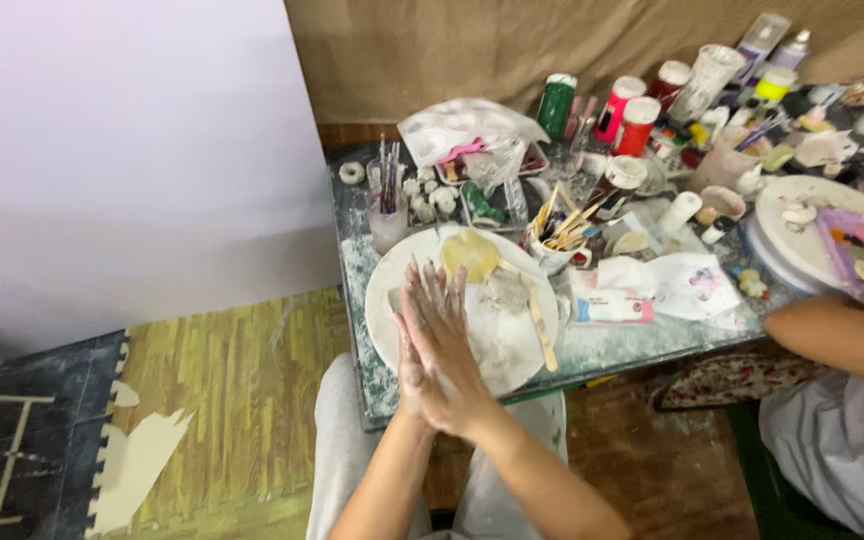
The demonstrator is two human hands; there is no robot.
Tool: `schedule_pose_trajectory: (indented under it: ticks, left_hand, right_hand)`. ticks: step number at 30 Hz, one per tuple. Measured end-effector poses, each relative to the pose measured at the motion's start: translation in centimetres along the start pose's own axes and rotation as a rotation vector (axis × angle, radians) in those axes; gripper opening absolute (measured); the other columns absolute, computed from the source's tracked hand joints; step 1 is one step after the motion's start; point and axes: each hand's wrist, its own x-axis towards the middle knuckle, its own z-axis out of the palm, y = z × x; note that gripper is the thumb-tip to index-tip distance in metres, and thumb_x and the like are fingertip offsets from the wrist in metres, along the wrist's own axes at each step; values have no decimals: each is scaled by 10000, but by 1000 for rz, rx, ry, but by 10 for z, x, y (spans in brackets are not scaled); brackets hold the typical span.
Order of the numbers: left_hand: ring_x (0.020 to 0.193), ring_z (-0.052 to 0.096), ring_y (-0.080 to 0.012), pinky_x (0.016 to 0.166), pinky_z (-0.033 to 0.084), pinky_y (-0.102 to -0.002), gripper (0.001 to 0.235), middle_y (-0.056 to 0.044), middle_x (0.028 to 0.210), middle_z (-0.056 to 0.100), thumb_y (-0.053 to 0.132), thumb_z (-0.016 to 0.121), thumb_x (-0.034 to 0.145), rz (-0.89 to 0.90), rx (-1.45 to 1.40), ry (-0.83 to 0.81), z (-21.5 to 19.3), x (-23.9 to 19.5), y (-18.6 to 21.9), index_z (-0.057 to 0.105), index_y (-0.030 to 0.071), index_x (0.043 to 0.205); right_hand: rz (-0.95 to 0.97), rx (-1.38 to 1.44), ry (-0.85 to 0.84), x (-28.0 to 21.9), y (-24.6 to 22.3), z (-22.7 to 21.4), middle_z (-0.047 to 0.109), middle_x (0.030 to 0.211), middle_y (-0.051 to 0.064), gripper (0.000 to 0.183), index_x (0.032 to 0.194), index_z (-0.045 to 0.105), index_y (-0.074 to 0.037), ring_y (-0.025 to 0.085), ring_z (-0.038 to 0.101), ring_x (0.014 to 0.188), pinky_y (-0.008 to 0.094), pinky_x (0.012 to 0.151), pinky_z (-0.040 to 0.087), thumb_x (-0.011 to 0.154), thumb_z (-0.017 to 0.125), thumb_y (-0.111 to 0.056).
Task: The person kneads and rolls a lump of clay between their hands, then flattens it on a white plate. They use a wooden stick to smooth and shape the clay surface, repeatedly pressing and refining the form.
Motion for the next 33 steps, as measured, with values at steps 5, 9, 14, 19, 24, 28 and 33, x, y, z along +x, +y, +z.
schedule_pose_trajectory:
  ticks: [5, 9, 14, 19, 24, 28, 33]
  left_hand:
    - [1539, 316, -320, 1238, 267, -470, 901, -189, 1705, 261, 678, 284, 1015, -327, 10, 1, -1, -10, -5, 212, 34, 1640]
    - [1492, 312, -345, 1174, 334, -481, 933, -148, 1688, 209, 559, 503, 871, -431, -12, 77, -15, -25, -35, 108, 191, 1633]
    - [1558, 246, -421, 1231, 291, -546, 909, -256, 1736, 146, 649, 446, 980, -331, -124, -81, -23, -32, -23, 152, 143, 1676]
    - [1596, 156, -363, 1258, 273, -584, 938, -49, 1734, -42, 710, 438, 895, 248, -98, -171, 36, -20, 4, 4, 334, 1637]
    - [1610, 185, -337, 1243, 276, -589, 990, -127, 1780, 43, 667, 483, 970, -157, -165, -260, 26, -32, 1, 28, 195, 1712]
    - [1611, 195, -356, 1268, 271, -577, 868, -148, 1766, 125, 610, 432, 1051, -379, -174, -283, -24, -24, -26, 79, 125, 1679]
    - [1613, 118, -315, 1283, 213, -585, 878, -108, 1772, 46, 648, 339, 1018, -495, -360, -304, -8, -19, -19, 33, 140, 1666]
  right_hand:
    - [86, 167, 5, -1, 9, -18, 102, 1779, 132, 822, 1684, 88, -109, 357, 26, 1670, 512, 1357, -29, 1086, 115, -673]
    - [-40, 184, 217, -6, 5, -12, 95, 1811, 75, 816, 1713, 96, -168, 284, 0, 1650, 442, 1360, -60, 1086, 61, -689]
    - [-83, -72, -68, -9, 10, -5, 79, 1791, 78, 780, 1691, 139, -200, 303, -13, 1656, 514, 1367, -67, 1070, 66, -666]
    - [-87, 161, -1, -4, 15, 6, 83, 1782, 52, 803, 1693, 161, -194, 275, 16, 1666, 544, 1358, -46, 1065, 108, -691]
    - [-200, -280, -25, -12, 17, -1, 15, 1776, 7, 791, 1683, 124, -228, 257, -18, 1642, 553, 1343, -86, 1029, 67, -669]
    - [-109, -4, 74, -12, 21, -14, 19, 1806, 23, 744, 1700, 119, -234, 291, -5, 1684, 544, 1353, -36, 1096, 73, -666]
    - [-381, -101, 82, -16, 18, -10, 52, 1811, -35, 720, 1684, 134, -309, 213, -24, 1657, 576, 1340, -163, 1046, 154, -643]
